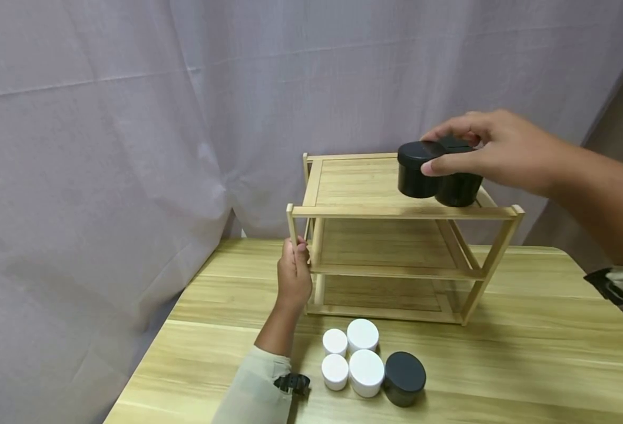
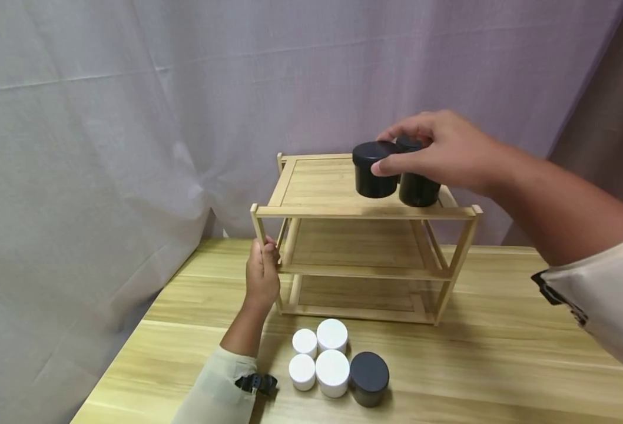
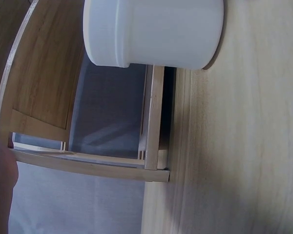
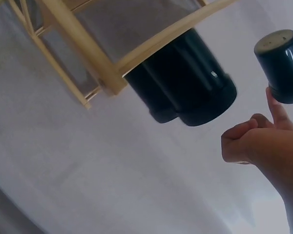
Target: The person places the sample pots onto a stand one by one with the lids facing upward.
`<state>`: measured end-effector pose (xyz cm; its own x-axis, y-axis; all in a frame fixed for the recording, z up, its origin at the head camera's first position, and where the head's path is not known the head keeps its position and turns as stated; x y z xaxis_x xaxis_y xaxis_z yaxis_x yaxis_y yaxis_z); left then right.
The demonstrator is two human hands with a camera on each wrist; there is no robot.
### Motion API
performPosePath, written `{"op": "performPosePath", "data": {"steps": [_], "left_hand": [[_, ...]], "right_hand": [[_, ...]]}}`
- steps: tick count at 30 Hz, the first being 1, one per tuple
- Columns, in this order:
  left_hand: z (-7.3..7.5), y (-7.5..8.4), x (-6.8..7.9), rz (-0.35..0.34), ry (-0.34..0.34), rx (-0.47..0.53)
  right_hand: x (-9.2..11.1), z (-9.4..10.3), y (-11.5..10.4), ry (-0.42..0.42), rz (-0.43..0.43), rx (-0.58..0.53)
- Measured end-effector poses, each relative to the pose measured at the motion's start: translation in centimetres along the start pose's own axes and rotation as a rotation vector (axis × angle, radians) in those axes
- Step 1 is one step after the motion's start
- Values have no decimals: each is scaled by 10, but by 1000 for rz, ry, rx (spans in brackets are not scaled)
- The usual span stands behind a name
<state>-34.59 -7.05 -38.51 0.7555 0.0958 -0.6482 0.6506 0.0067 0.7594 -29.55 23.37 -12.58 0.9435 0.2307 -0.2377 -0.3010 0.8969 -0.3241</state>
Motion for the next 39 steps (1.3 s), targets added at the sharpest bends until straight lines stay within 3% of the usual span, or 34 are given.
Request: {"op": "performPosePath", "data": {"steps": [7,13,24,33,39], "left_hand": [[1,0,-1,-24,9,-5],[-2,-1,-1,-26,5,-9],[-1,0,0,-24,23,-25],[-1,3,-1,-56,28,-23],[0,4,0,-27,27,-18]], "right_hand": [[-24,-4,2,-113,7,41],[-40,-8,7,-158,22,86],[-63,-16,16,-253,-64,130],[-74,-13,18,-263,-155,159],[-79,-16,15,-254,-137,245]]}}
Point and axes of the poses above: each hand's wrist, its own x-axis away from the middle knuckle, its own z-axis out of the back of the hand, y = z × x, the point moved 7 cm from there along -x, towards the middle knuckle, and after that the axes turned 9 degrees about x, right-handed, at the moved point
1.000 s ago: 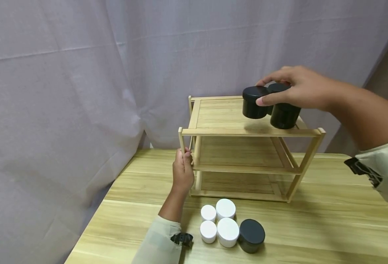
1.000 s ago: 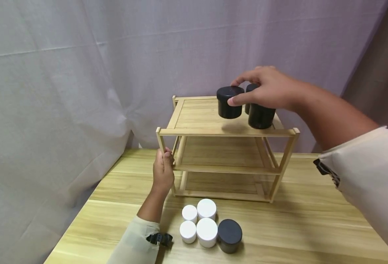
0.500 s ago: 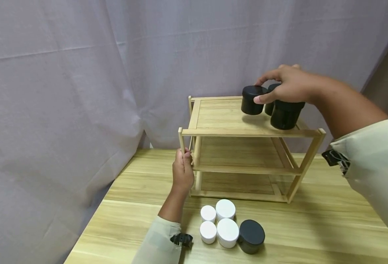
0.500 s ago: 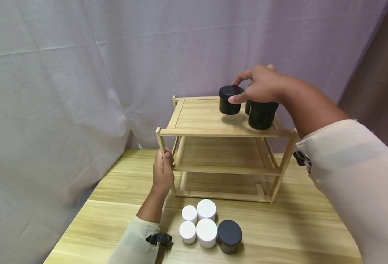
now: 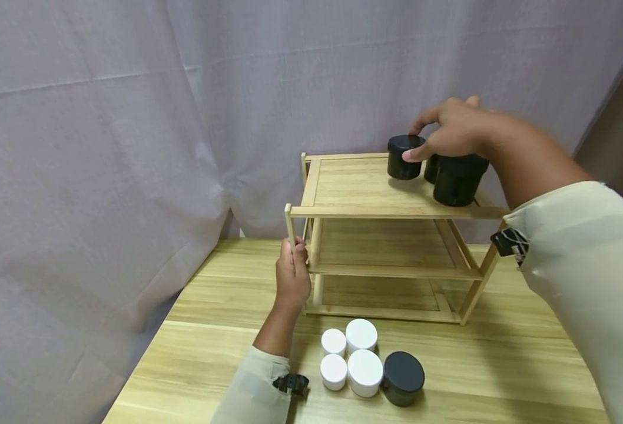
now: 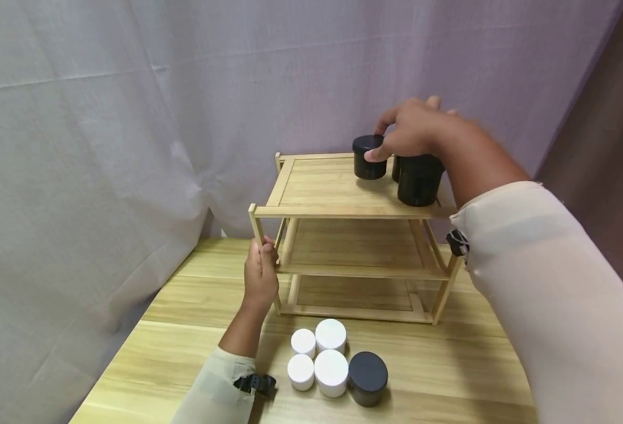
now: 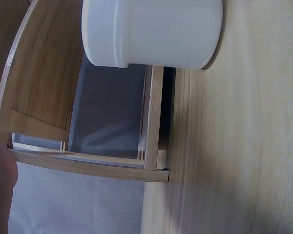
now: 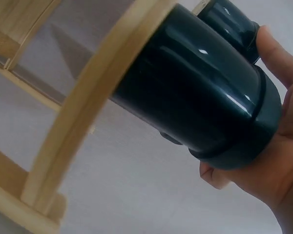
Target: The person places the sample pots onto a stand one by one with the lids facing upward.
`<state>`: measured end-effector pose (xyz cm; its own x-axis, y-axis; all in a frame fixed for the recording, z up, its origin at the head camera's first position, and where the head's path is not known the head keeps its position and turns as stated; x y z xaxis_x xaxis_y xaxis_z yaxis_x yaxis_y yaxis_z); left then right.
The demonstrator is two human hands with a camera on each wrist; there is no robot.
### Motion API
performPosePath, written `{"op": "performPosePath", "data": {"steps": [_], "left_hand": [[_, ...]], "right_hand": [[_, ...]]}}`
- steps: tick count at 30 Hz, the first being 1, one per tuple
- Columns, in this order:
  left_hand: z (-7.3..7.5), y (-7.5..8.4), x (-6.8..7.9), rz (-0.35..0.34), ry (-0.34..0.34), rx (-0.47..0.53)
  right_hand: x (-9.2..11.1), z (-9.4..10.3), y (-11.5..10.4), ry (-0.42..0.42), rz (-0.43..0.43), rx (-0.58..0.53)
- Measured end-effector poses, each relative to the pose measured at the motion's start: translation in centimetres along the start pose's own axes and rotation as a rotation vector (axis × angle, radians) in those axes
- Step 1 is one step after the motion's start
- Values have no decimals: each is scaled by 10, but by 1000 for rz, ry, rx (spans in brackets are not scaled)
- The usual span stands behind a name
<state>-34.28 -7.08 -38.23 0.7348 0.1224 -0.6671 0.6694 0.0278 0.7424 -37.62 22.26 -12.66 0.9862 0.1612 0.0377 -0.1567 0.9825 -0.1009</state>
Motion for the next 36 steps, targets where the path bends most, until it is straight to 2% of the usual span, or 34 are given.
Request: {"op": "performPosePath", "data": {"steps": [9,26,36], "left_hand": [[1,-1,1,-11,6,-1],[-2,-1,1,-2,4,3],[-2,-2,1,-18,5,2]], "right_hand": [[-4,-4,-8,23,24,103],[-6,-11,-6,46,-21,197],[-5,-15,-6,-2,-33,219]]}}
Point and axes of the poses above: each hand's wrist, its own x-axis away from the middle knuckle, its own z-axis out of the back of the hand, y = z × x, the point moved 7 cm from there along -x, towards the middle knuckle, and after that the axes turned 9 degrees about x, right-handed, at the moved point
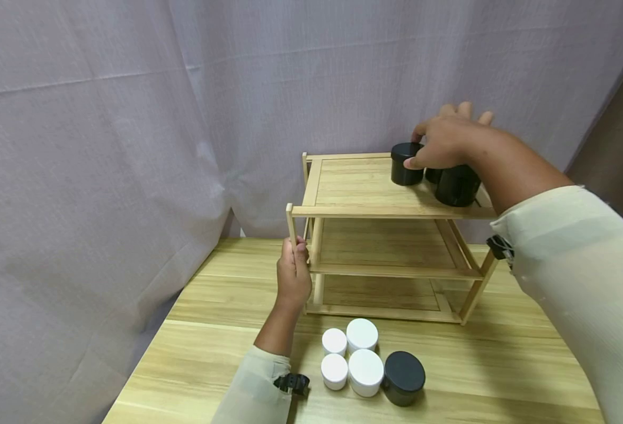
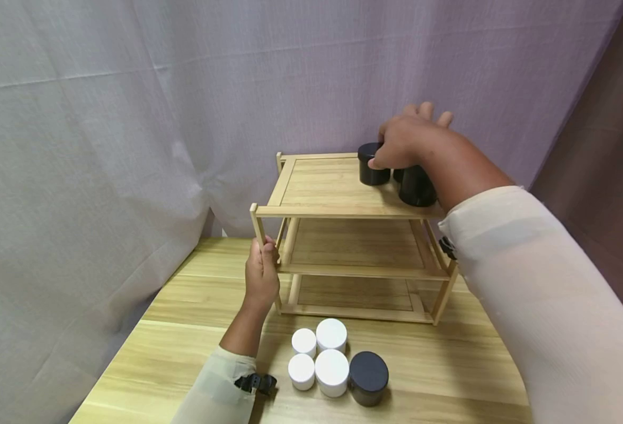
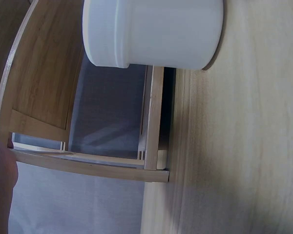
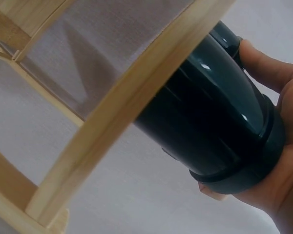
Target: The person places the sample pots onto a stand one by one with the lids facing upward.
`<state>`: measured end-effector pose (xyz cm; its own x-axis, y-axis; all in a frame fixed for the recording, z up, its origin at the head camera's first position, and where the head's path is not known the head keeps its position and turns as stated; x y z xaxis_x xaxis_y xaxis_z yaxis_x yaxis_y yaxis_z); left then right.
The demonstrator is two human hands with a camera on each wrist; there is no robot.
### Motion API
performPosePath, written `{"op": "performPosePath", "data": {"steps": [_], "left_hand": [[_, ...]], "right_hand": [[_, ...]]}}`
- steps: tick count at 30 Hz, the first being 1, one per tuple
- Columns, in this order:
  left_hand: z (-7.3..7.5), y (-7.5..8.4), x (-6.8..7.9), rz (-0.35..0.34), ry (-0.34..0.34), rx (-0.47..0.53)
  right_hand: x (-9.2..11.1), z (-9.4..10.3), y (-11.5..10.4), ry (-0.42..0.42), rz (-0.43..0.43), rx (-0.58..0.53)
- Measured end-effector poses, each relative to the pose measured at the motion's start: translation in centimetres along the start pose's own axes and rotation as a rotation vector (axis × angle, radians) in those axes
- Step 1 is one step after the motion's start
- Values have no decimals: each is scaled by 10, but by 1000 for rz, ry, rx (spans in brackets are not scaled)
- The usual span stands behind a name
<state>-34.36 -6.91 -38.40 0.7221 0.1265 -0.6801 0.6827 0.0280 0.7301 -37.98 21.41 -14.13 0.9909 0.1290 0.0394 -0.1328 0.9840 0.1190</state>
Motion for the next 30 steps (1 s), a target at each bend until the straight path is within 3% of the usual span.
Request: {"op": "performPosePath", "data": {"steps": [18,30], "left_hand": [[-3,0,-2,-14,-18,2],[-5,0,-2,-4,-21,-8]], "right_hand": [[-2,2,-9,-57,24,36],[14,12,-18,156,23,32]]}}
Point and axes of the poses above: each hand's wrist, its own x-axis away from the middle knuckle, its own z-axis out of the back of the hand, y = z × x, the point moved 7 cm from there along -x, towards the middle knuckle, and after that the axes turned 9 degrees about x, right-handed, at the moved point
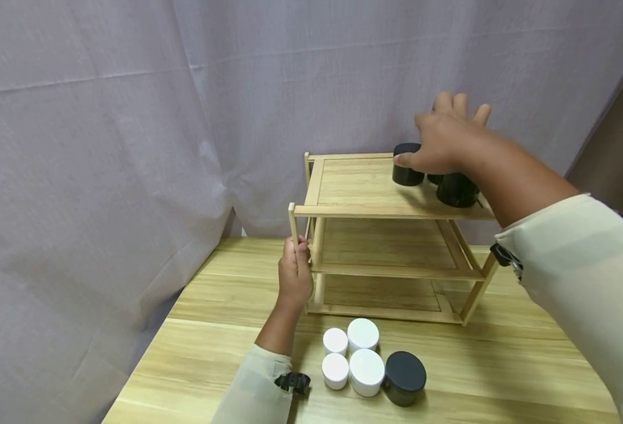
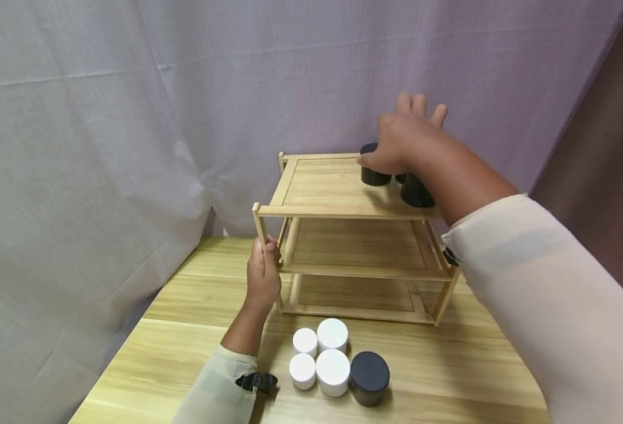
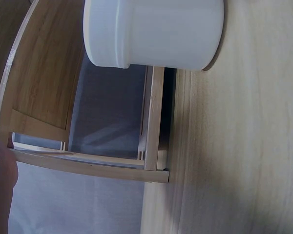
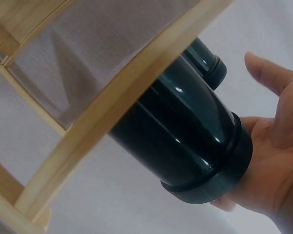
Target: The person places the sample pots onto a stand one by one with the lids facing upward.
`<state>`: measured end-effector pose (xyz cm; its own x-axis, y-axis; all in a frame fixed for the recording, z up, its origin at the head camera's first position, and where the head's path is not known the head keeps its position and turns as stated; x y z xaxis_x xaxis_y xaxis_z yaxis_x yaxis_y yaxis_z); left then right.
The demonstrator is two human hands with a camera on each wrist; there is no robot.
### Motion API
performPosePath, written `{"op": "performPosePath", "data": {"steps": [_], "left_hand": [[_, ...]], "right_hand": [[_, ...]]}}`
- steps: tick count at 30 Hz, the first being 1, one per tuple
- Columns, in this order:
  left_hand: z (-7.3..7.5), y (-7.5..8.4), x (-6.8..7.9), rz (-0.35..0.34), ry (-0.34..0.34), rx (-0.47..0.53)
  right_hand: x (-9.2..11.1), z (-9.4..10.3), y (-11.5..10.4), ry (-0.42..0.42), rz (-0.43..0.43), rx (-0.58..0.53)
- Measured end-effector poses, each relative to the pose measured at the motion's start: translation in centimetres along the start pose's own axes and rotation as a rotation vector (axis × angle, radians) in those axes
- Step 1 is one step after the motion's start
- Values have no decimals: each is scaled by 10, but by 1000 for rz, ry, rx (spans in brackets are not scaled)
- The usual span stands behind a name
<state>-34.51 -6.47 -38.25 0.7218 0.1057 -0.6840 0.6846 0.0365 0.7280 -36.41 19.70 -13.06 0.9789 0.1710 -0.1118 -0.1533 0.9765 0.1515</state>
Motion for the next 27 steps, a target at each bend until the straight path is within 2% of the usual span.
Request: {"op": "performPosePath", "data": {"steps": [6,13,19,23,27], "left_hand": [[1,0,0,11,-4,7],[3,-1,0,27,16,28],[3,-2,1,42,11,27],[4,-2,0,42,11,29],[4,-1,0,36,6,33]], "right_hand": [[10,0,-8,121,-31,-10],[20,2,-18,213,-109,-29],[35,0,-27,325,-92,-87],[46,2,-33,463,-70,-142],[60,2,-40,687,14,-171]]}}
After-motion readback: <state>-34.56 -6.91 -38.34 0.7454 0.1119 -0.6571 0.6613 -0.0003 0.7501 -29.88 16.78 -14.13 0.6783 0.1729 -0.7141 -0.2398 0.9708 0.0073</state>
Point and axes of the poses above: each hand's wrist, its own x-axis away from the middle knuckle, its own z-axis out of the back of the hand, y = z × x, the point moved 7 cm from there along -x, towards the middle knuckle, and after that the axes turned 9 degrees about x, right-handed, at the moved point
